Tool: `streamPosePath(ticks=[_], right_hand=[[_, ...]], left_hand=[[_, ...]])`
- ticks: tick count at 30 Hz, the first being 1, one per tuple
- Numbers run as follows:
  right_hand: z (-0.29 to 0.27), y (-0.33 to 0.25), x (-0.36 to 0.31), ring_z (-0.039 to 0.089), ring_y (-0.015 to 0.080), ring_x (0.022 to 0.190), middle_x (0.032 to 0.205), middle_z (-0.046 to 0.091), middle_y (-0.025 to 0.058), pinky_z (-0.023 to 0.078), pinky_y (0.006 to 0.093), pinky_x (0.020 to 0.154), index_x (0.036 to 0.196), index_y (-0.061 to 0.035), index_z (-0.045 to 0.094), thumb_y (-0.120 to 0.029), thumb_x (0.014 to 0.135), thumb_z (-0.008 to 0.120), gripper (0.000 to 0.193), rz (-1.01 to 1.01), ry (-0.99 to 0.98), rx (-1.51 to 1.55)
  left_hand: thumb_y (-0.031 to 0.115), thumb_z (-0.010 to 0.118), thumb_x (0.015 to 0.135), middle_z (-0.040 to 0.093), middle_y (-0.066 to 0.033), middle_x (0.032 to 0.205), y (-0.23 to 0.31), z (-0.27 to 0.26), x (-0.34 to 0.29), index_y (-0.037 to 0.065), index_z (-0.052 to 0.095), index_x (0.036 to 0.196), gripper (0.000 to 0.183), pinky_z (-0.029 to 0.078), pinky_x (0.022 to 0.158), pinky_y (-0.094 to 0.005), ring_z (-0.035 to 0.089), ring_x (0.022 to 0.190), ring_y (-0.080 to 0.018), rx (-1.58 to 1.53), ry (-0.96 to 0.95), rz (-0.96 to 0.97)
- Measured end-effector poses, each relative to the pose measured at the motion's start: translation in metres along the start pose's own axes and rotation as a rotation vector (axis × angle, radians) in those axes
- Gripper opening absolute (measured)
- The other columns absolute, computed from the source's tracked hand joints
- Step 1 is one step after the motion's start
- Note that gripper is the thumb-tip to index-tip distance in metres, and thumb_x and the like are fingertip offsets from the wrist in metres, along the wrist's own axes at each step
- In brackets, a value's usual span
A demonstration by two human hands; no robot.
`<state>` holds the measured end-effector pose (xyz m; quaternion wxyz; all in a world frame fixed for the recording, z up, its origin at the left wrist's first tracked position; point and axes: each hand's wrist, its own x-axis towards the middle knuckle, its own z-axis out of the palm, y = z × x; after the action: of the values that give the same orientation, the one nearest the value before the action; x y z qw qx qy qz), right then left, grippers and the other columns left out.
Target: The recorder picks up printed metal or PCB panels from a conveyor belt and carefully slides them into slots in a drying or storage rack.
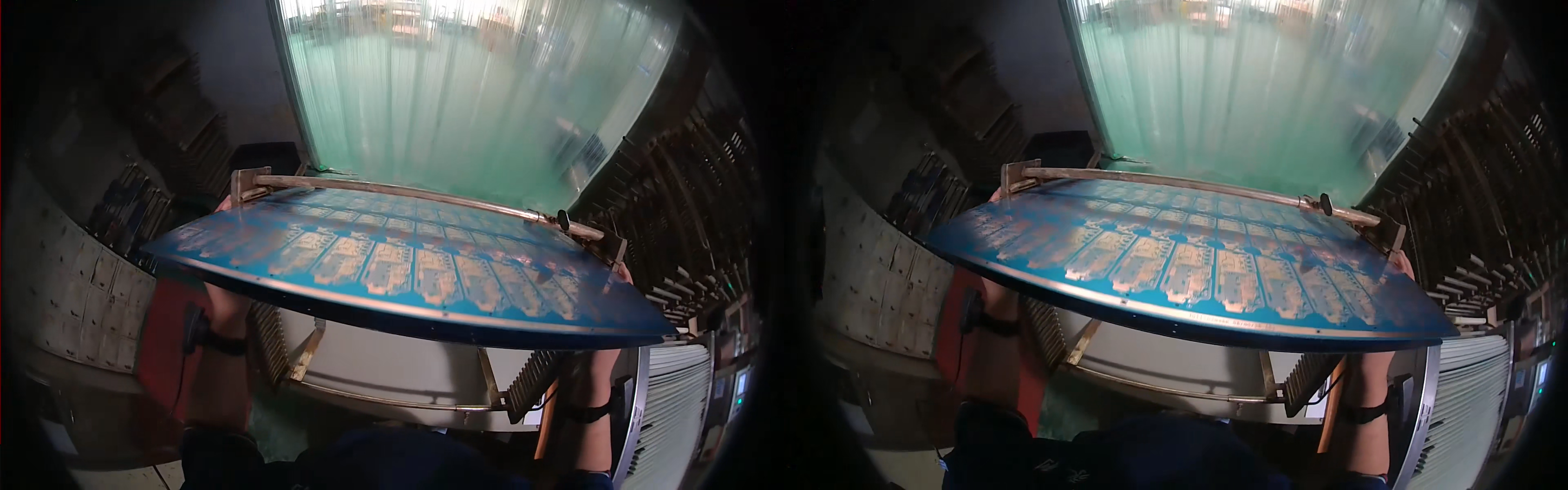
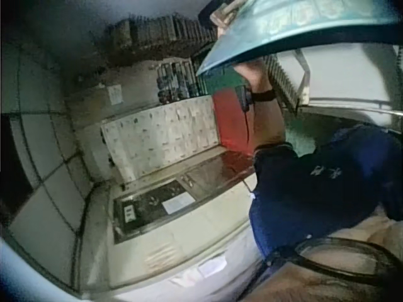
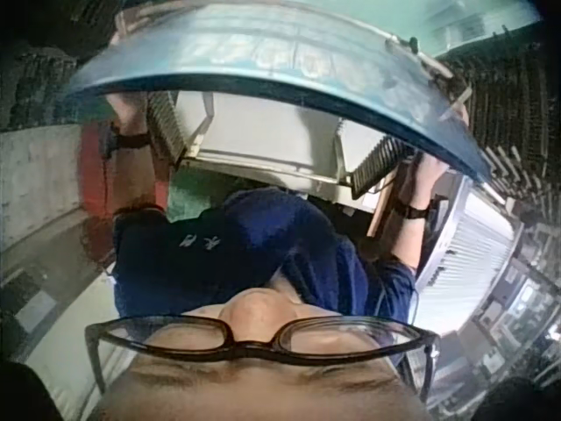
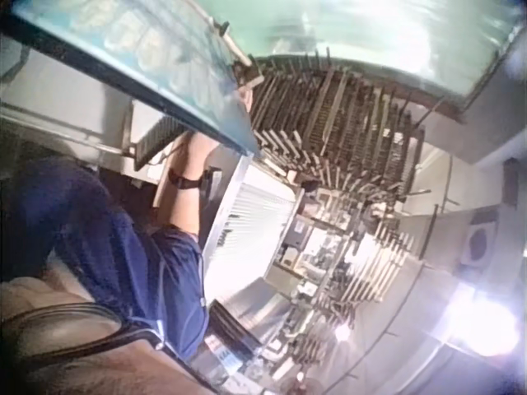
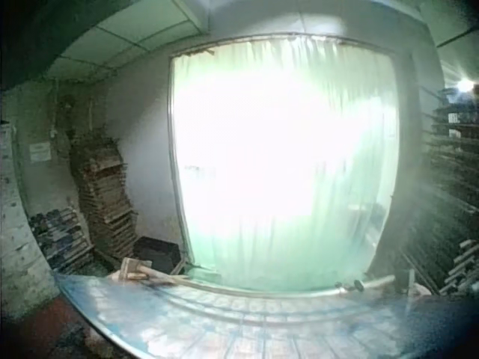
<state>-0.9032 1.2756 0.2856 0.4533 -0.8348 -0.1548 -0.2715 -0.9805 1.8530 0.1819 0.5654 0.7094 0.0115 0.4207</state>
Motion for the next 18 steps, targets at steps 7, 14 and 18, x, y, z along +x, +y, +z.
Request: streamPosePath(ticks=[7, 14, 18], right_hand=[[-0.014, -0.004, 0.002, 0.048, 0.0226, 0.128, 0.143, 0.046, 0.0149, 0.036, 0.0349, 0.11, 0.14, 0.0021, 0.044, -0.02, 0.098, 0.053, 0.048, 0.02, 0.009, -0.015], [-0.062, 0.018, 0.059, 0.052, 0.0199, 0.122, 0.132, 0.055, 0.0109, 0.037, 0.0324, 0.106, 0.136, -0.0018, 0.05, -0.004, 0.091, 0.05, 0.045, 0.04, 0.04, 0.324], [-0.063, -0.045, 0.148, 0.055, 0.0184, 0.116, 0.126, 0.058, 0.0112, 0.04, 0.0337, 0.103, 0.131, 0.001, 0.051, -0.001, 0.094, 0.049, 0.037, -0.308, 0.089, 0.136]], left_hand=[[0.018, 0.062, 0.095, 0.058, -0.0087, 0.113, 0.026, 0.021, 0.008, 0.0, 0.053, 0.124, 0.035, 0.05, 0.09, -0.0339, 0.057, 0.103, -0.0178, 0.146, -0.056, 0.085], [0.017, 0.062, 0.095, 0.058, -0.0089, 0.114, 0.028, 0.023, 0.009, 0.0, 0.053, 0.125, 0.036, 0.05, 0.091, -0.0341, 0.057, 0.104, -0.0181, 0.138, -0.009, 0.043], [0.017, 0.062, 0.095, 0.058, -0.0091, 0.115, 0.04, 0.03, 0.02, 0.0, 0.053, 0.126, 0.037, 0.05, 0.092, -0.0342, 0.057, 0.105, -0.0183, 0.166, 0.007, 0.061]])
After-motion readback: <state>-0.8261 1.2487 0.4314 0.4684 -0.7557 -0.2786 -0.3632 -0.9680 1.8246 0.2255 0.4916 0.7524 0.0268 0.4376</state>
